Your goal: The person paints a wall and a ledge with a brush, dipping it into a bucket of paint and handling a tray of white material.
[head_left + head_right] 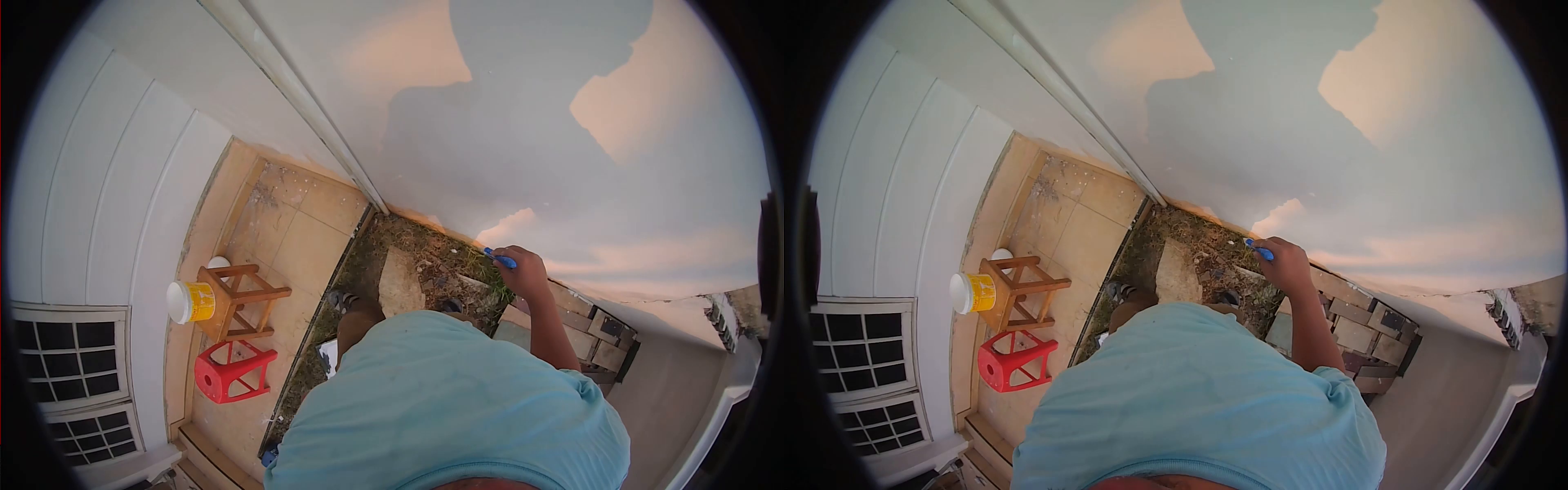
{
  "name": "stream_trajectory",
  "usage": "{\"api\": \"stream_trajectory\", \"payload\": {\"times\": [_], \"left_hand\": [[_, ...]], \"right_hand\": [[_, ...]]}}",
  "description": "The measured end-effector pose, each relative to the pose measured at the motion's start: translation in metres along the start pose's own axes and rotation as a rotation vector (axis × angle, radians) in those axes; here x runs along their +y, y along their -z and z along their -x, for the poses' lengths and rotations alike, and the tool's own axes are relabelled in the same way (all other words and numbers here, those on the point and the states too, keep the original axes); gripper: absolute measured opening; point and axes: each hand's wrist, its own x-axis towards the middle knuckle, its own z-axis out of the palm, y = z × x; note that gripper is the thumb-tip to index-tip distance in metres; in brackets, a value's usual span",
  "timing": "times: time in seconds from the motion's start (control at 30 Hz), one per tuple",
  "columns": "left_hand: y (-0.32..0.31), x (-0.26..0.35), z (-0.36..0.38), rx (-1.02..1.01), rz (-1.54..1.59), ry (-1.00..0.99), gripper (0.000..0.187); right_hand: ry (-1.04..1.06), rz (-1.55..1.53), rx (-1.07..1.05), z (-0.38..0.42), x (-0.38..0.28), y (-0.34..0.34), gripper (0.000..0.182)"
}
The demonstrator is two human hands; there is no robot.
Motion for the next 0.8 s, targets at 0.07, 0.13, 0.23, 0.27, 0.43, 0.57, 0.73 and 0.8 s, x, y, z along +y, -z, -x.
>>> {"api": "stream_trajectory", "payload": {"times": [0.07,0.13,0.23,0.27,0.43,0.57,0.73,0.8], "left_hand": [[0.008,-0.015,-0.021,-0.015,-0.021,-0.032,0.039],[0.066,0.095,-0.019,0.195,0.341,0.309,0.038],[0.097,0.131,-0.082,0.436,0.334,0.238,0.038],[0.104,0.148,-0.091,0.507,0.374,0.149,0.035],[0.121,0.243,-0.098,0.420,0.430,0.100,0.039],[0.110,0.265,-0.092,0.425,0.154,0.129,0.048],[0.078,0.206,-0.069,0.487,0.182,0.379,0.047],[0.017,0.119,-0.063,0.437,0.076,0.278,0.043]], "right_hand": [[-0.059,0.031,0.035,0.001,0.001,-0.004,0.018],[-0.084,-0.020,0.059,-0.002,-0.004,-0.011,0.017],[-0.044,-0.069,0.025,-0.003,-0.009,-0.018,0.017],[-0.036,-0.090,0.027,-0.004,-0.014,-0.015,0.017],[0.004,-0.104,0.044,-0.006,-0.001,-0.012,0.016],[0.003,-0.020,0.027,0.001,0.005,0.000,0.015],[-0.074,-0.051,0.018,0.020,0.009,0.002,0.016],[-0.132,-0.043,0.012,0.030,0.011,0.005,0.017]]}}
